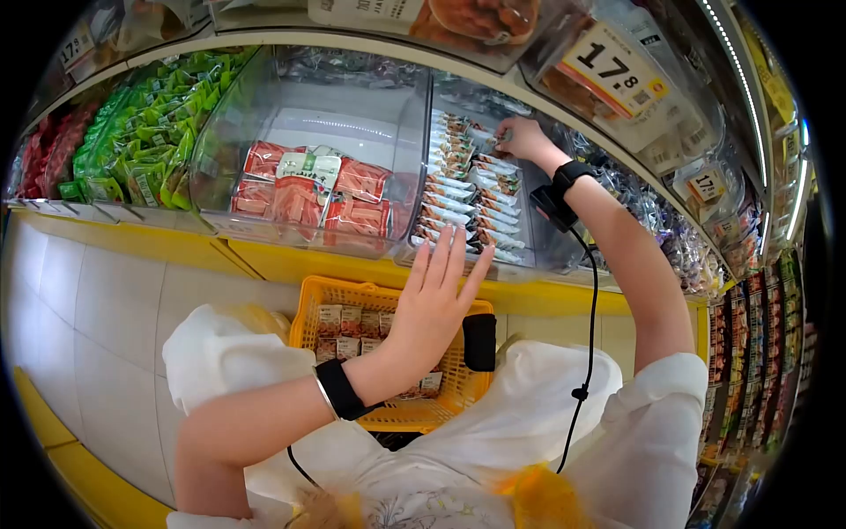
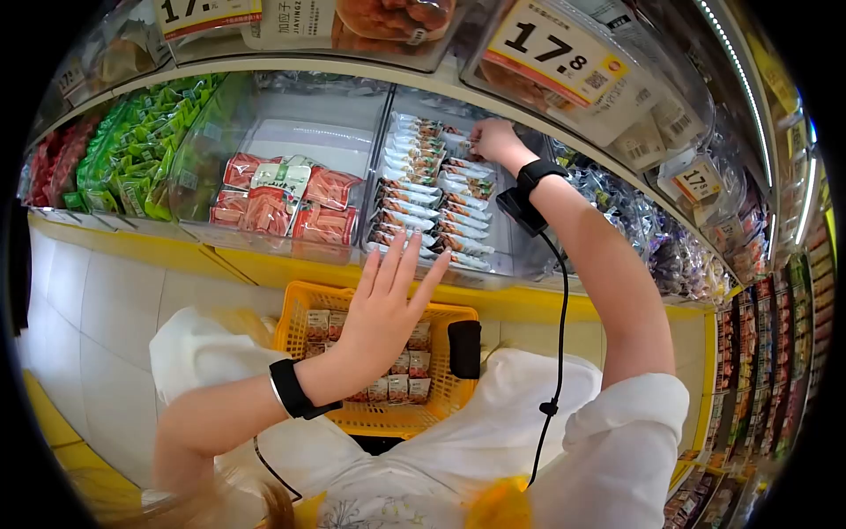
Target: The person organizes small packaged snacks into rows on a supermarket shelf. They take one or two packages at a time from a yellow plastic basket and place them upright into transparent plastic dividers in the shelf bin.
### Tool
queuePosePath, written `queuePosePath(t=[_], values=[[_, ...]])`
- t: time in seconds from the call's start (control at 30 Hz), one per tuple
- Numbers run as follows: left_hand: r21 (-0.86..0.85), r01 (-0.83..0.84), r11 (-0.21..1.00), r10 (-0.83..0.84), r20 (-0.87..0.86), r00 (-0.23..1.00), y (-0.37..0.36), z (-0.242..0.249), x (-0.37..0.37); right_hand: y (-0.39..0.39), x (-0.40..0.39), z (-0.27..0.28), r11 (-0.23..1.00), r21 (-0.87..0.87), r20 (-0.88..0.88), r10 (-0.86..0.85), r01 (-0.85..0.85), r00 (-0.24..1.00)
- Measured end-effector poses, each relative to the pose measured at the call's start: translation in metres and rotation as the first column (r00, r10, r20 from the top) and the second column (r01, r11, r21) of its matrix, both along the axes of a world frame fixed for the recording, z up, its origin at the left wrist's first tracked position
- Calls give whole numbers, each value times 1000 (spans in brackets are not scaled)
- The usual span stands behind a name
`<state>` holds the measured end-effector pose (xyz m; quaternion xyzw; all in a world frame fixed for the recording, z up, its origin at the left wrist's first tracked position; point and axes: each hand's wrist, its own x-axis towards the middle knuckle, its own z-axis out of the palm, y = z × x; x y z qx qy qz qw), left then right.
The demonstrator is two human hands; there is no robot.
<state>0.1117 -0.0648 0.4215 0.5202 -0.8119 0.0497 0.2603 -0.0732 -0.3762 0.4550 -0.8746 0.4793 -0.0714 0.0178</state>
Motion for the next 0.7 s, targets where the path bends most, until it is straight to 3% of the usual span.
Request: queuePosePath(t=[0.1,0.23,0.33,0.43,0.6,0.7], values=[[21,18,1000,-19,75,997,0,4,6,4,9,-2,993,5,-73,-118,119,990],[14,34,999,-34,25,999,-1,1,8,-4,6,-10,977,-17,-173,-214,215,961],[3,31,1000,-31,16,999,0,1,8,-7,8,-21,975,-60,-47,-217,214,975],[-10,18,1000,-16,93,996,1,3,9,-6,14,-27,962,-116,-62,-256,247,965],[0,54,999,-53,58,997,1,6,11,8,10,-5,942,-105,-71,-326,318,943],[-51,64,997,-61,54,997,-1,3,13,7,2,5,970,71,10,-233,232,972]])
